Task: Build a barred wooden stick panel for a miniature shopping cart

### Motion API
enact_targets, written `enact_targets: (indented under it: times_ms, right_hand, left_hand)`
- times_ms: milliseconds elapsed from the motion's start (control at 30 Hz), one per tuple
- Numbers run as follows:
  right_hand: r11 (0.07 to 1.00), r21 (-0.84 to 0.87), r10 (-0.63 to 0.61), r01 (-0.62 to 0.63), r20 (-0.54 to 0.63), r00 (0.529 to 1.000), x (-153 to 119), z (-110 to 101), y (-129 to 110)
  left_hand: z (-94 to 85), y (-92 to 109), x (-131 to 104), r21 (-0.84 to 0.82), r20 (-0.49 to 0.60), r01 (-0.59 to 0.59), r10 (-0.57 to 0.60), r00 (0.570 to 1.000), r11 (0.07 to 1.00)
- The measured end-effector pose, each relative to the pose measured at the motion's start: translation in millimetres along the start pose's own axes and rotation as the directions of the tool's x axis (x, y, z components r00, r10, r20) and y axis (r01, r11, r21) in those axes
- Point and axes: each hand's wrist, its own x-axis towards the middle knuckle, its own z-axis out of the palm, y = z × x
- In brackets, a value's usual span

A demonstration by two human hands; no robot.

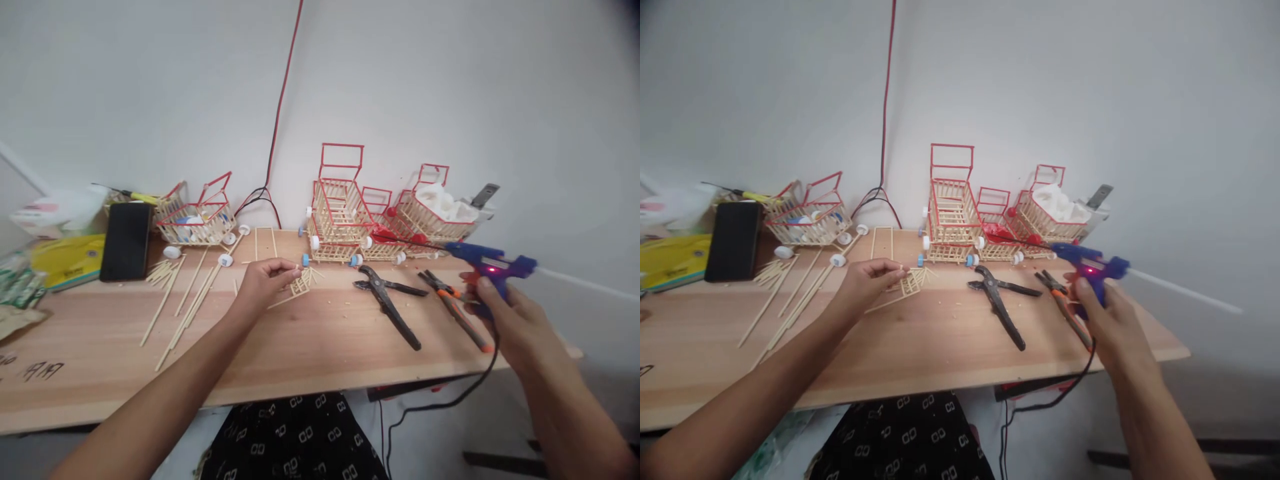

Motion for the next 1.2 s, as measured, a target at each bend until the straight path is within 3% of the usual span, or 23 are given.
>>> enact_targets:
  times_ms: [33,100,200,267,367,433,600,1200]
  right_hand:
    - [0.993,0.111,0.029,-0.038,0.081,0.996,-8,10,-9]
    - [0.983,0.168,0.032,-0.074,0.244,0.969,-24,30,-27]
    - [0.975,0.219,-0.122,0.027,0.431,0.894,-48,60,-49]
    - [0.962,0.262,-0.205,0.078,0.503,0.84,-59,76,-57]
    - [0.955,0.289,-0.227,0.063,0.576,0.786,-68,93,-60]
    - [0.96,0.276,-0.214,0.052,0.599,0.771,-69,100,-60]
    - [0.968,0.24,-0.203,0.068,0.599,0.775,-68,108,-58]
    - [0.972,0.229,-0.178,0.043,0.614,0.769,-70,111,-60]
  left_hand:
    - [-0.1,0,0,0.014,0.004,-0.03,0.03,1.0,0.999]
    - [-0.7,0,0,0.043,0.013,-0.103,0.103,0.995,0.994]
    - [-1.6,0,-1,0.078,0.021,-0.197,0.196,0.98,0.977]
    - [-1.5,-1,-1,0.064,0.017,-0.182,0.181,0.983,0.981]
    - [-0.7,-4,-1,-0.011,-0.005,-0.064,0.064,0.998,0.998]
    - [-0.3,-4,0,-0.041,-0.023,-0.031,0.031,0.999,0.999]
    - [0.0,0,-1,0.016,-0.054,-0.1,0.101,0.993,0.995]
    - [0.9,6,-6,0.062,-0.051,-0.178,0.181,0.982,0.982]
